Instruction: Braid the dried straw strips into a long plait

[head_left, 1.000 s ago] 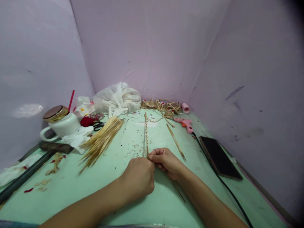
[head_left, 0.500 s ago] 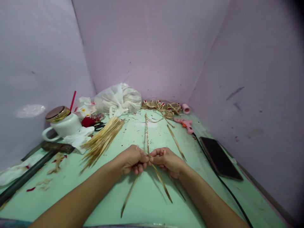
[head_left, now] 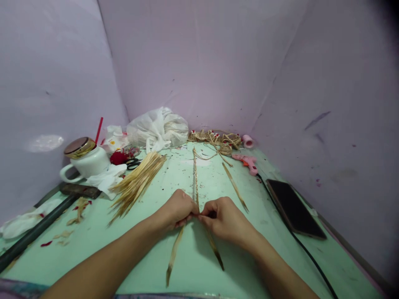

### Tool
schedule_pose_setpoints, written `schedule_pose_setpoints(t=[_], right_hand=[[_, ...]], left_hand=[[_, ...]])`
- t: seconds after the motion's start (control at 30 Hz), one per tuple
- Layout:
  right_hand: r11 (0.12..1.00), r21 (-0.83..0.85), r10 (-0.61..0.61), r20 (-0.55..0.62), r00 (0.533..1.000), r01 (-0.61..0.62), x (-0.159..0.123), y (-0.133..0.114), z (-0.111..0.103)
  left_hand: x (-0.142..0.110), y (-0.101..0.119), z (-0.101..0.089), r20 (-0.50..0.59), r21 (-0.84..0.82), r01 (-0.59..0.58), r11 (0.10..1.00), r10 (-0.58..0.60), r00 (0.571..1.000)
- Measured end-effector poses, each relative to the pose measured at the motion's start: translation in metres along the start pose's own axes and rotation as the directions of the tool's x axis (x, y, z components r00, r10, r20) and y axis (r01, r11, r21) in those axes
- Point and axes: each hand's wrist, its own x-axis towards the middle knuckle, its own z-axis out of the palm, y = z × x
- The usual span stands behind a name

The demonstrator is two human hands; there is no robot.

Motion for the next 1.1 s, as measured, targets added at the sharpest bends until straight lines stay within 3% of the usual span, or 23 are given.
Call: schedule_pose_setpoints(t=[0.13, 0.27, 0.33, 0.43, 0.5, 0.57, 0.63, 0.7, 0.77, 0.83, 0.93, 1.0, 1.1], right_hand=[[0.99, -0.023, -0.135, 0.041, 0.99, 0.136, -0.003, -0.001, 0.001], [0.98, 0.011, -0.197, 0.113, 0.974, 0.197, -0.003, 0.0, 0.001], [0.983, 0.076, -0.178, 0.155, 0.972, 0.168, 0.0, 0.002, -0.001], [0.968, 0.25, -0.033, 0.153, 0.988, -0.006, 0.007, 0.006, -0.005], [0.894, 0.425, 0.114, 0.085, 0.99, -0.14, 0.011, 0.007, -0.008], [0.749, 0.62, 0.214, 0.107, 0.971, -0.234, 0.013, 0.005, -0.008], [0.584, 0.748, 0.2, 0.243, 0.949, -0.314, 0.014, 0.002, -0.005], [0.498, 0.789, 0.17, 0.319, 0.932, -0.36, 0.013, 0.0, -0.001], [0.531, 0.769, 0.205, 0.291, 0.935, -0.356, 0.013, 0.0, 0.003], [0.625, 0.691, 0.257, 0.259, 0.931, -0.365, 0.015, 0.001, 0.006], [0.724, 0.572, 0.307, 0.236, 0.922, -0.387, 0.018, 0.003, 0.007], [0.734, 0.555, 0.318, 0.229, 0.92, -0.391, 0.019, 0.004, 0.006], [0.68, 0.609, 0.312, 0.264, 0.913, -0.409, 0.019, 0.003, 0.006]], left_hand=[[-0.001, 0.001, -0.002, 0.028, -0.011, 0.003, 1.0, -0.003, 1.0], [-0.001, 0.0, -0.001, 0.087, -0.066, -0.106, 0.992, 0.111, 0.99], [0.0, 0.001, -0.002, 0.09, -0.08, -0.122, 0.989, 0.129, 0.988], [0.0, 0.002, -0.006, 0.087, -0.085, -0.139, 0.987, 0.146, 0.985], [0.0, 0.003, -0.009, 0.097, -0.097, -0.144, 0.985, 0.153, 0.983], [-0.001, 0.005, -0.011, 0.105, -0.103, -0.143, 0.984, 0.154, 0.983], [-0.002, 0.006, -0.012, 0.114, -0.107, -0.146, 0.984, 0.158, 0.981], [-0.002, 0.006, -0.012, 0.134, -0.098, -0.149, 0.984, 0.161, 0.978], [-0.001, 0.004, -0.012, 0.16, -0.078, -0.154, 0.985, 0.165, 0.973], [0.0, 0.002, -0.013, 0.19, -0.023, -0.168, 0.986, 0.169, 0.967], [-0.001, 0.0, -0.015, 0.164, 0.185, -0.208, 0.961, 0.178, 0.97], [-0.004, 0.001, -0.015, 0.092, 0.358, -0.235, 0.904, 0.216, 0.972], [-0.012, 0.002, -0.011, 0.01, 0.538, -0.274, 0.797, 0.32, 0.948]])
